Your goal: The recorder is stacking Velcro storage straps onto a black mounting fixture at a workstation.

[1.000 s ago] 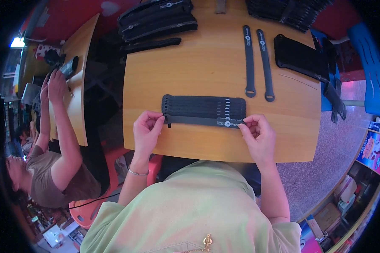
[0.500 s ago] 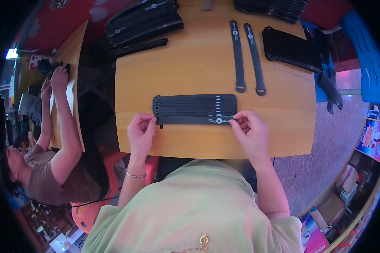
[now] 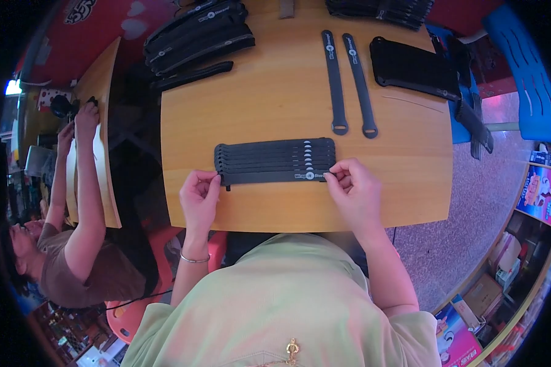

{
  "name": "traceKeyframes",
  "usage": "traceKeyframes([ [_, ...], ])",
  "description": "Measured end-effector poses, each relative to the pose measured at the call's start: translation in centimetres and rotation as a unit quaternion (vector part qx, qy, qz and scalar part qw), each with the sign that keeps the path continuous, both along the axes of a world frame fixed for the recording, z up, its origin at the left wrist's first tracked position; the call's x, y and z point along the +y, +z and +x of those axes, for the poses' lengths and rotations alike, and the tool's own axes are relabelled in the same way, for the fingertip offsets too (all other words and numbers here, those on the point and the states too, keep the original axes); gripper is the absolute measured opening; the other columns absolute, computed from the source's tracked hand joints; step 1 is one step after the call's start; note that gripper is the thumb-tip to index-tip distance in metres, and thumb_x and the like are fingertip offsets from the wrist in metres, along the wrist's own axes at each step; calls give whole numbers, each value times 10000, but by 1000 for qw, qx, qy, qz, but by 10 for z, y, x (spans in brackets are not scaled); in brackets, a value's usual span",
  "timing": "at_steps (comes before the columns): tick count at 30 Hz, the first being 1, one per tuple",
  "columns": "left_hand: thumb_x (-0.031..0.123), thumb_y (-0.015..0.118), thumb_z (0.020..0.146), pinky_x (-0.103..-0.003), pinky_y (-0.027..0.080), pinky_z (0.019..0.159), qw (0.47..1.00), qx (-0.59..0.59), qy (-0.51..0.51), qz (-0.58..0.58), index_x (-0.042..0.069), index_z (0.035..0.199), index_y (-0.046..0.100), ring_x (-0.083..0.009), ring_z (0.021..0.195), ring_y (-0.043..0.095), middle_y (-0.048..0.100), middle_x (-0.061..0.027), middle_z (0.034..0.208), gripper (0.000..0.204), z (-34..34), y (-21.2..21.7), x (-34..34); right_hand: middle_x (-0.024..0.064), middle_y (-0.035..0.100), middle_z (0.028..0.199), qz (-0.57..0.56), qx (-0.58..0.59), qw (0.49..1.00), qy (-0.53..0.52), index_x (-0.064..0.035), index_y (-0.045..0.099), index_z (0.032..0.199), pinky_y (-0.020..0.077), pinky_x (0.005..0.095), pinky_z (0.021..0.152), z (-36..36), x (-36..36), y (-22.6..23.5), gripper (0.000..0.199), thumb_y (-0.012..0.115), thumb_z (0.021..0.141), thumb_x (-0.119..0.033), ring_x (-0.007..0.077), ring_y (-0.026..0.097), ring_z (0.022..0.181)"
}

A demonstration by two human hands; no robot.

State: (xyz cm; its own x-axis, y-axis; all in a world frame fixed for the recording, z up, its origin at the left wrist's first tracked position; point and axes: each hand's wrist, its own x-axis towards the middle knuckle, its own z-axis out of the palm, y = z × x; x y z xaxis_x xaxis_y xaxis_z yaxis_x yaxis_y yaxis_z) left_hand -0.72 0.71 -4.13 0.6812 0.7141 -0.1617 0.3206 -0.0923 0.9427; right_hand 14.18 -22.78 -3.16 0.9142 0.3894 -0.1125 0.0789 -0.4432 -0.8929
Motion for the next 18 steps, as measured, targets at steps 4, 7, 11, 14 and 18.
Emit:
traceKeyframes([
  [4,-35,613,840,-146,328,469,1000,3,-1,7,-4,850,581,8,530,447,517,44,643,45,0,0,1,39,582,693,-2,-3,1000,-1,-10,577,836,458,216,521,1,1,1,123,684,776,-20,76,555,557],
  [7,-35,613,840,-147,328,466,1000,16,-4,18,-5,846,579,7,525,446,518,42,642,46,0,-1,1,43,579,689,-13,-3,1000,0,-9,575,834,454,216,518,1,3,3,126,685,774,-22,80,553,550],
  [11,-37,611,839,-148,330,465,1000,7,-4,15,-7,844,576,6,523,448,517,39,640,46,0,-1,1,54,576,707,-20,-7,1000,1,-11,574,829,455,224,518,1,3,2,131,689,767,-20,96,562,550],
  [14,-38,612,838,-148,336,469,1000,9,-3,17,-10,845,575,3,526,454,519,36,643,47,1,0,0,69,568,754,-25,-40,999,4,-11,574,824,459,235,519,1,4,2,133,691,763,-19,116,572,554],
  [18,-39,613,835,-152,349,472,1000,8,-6,27,-12,848,570,-4,529,467,525,29,645,53,1,1,0,78,555,799,-25,-51,998,8,-8,572,824,462,242,520,2,4,4,135,691,760,-16,130,578,559],
])
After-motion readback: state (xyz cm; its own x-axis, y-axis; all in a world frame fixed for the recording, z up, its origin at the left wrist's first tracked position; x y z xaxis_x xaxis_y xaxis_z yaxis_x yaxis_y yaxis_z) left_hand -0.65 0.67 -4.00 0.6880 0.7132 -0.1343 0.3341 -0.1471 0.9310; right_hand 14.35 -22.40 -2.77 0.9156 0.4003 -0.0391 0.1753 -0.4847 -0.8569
